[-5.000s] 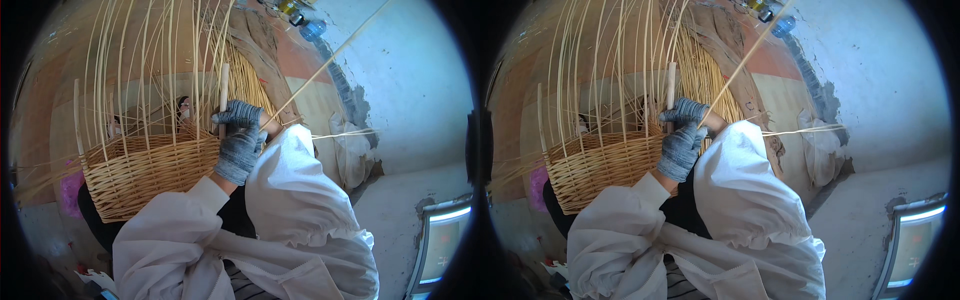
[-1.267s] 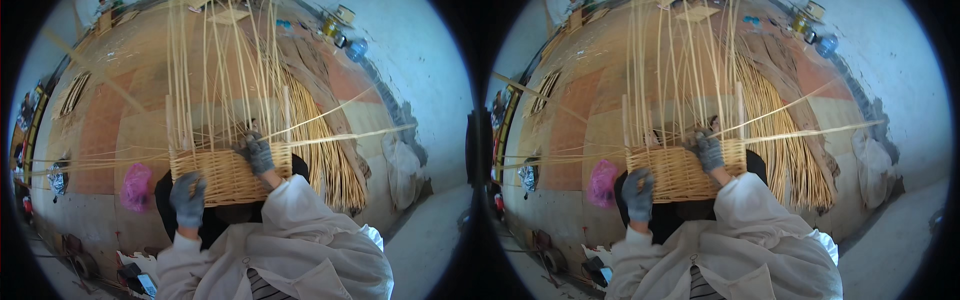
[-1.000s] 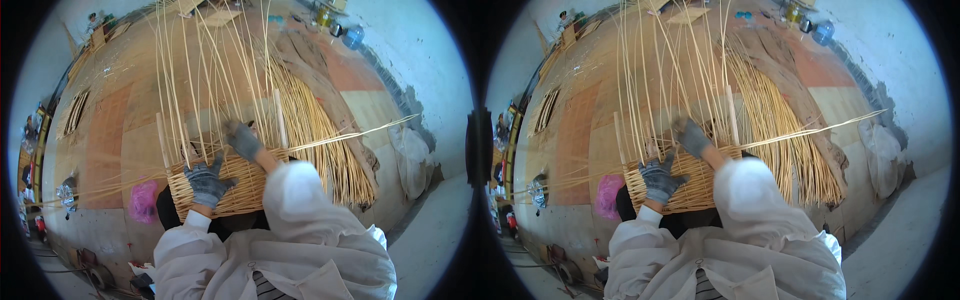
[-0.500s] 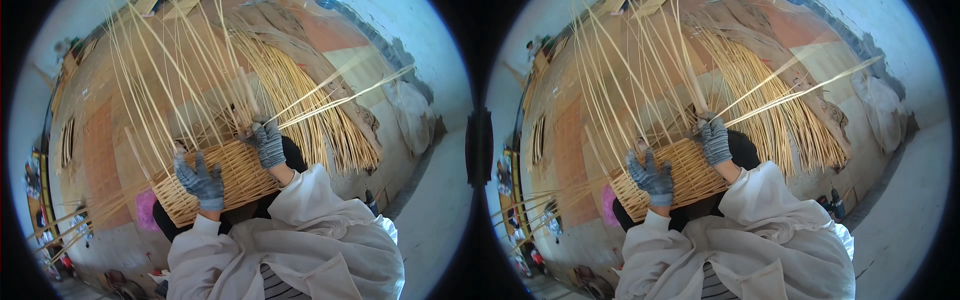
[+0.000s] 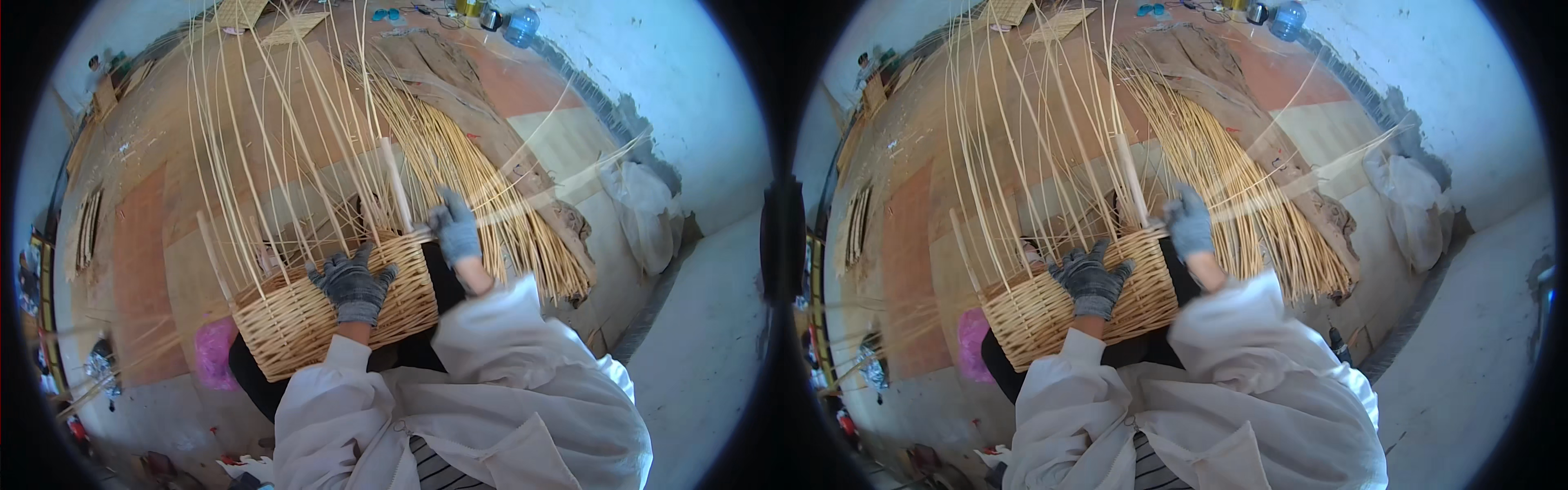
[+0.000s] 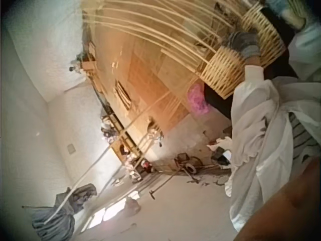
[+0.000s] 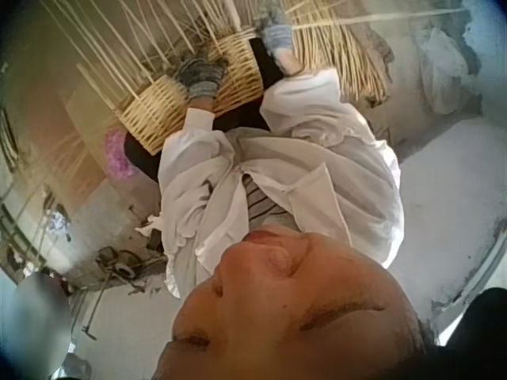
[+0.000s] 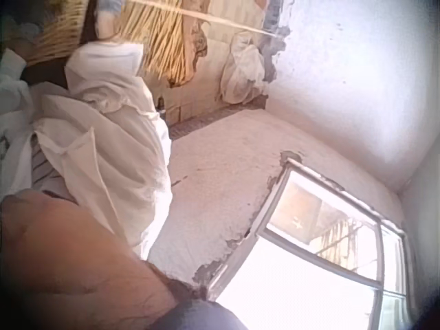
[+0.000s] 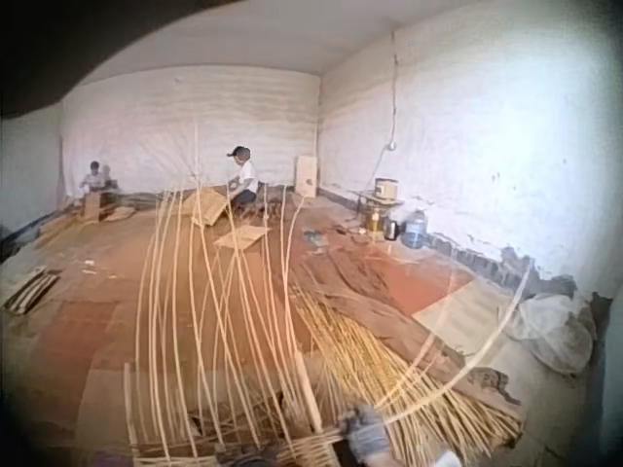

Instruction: Measuring and weaving a wicker basket using strands and tools.

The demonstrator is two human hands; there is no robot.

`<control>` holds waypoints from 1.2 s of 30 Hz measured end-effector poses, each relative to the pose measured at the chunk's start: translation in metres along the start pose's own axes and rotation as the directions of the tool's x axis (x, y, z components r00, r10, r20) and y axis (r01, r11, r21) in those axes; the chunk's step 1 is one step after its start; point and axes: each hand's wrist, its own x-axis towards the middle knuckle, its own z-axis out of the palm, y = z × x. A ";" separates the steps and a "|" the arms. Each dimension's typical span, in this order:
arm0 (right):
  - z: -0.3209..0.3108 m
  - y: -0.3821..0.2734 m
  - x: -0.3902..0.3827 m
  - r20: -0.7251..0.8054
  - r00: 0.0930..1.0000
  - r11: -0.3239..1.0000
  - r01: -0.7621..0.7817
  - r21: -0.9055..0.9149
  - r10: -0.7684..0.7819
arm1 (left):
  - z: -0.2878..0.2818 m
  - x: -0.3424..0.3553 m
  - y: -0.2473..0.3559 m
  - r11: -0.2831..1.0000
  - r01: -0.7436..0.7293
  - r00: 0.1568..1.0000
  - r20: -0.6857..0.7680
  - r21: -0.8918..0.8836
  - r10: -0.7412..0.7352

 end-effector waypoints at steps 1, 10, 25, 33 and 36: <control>-0.008 -0.003 -0.009 -0.073 0.995 0.969 0.046 -0.244 -0.066 | -0.001 -0.003 0.002 0.999 0.011 1.000 0.021 -0.045 -0.010; 0.051 0.024 -0.085 0.190 0.981 0.725 0.109 -0.680 0.031 | 0.047 -0.063 -0.125 0.872 -0.411 0.444 -0.894 -0.267 -0.065; 0.205 0.236 -0.072 0.391 0.797 -0.118 0.492 -0.863 0.460 | 0.089 -0.044 -0.250 0.281 -0.319 0.760 -0.422 -0.905 -0.495; 0.192 0.249 -0.022 0.052 0.786 0.060 0.019 -0.998 0.616 | 0.065 -0.045 -0.241 0.447 -0.342 0.738 -0.530 -0.827 -0.418; 0.189 0.254 -0.008 0.255 0.764 -0.224 0.461 -0.859 0.593 | 0.076 -0.034 -0.237 0.380 -0.321 0.762 -0.475 -0.867 -0.440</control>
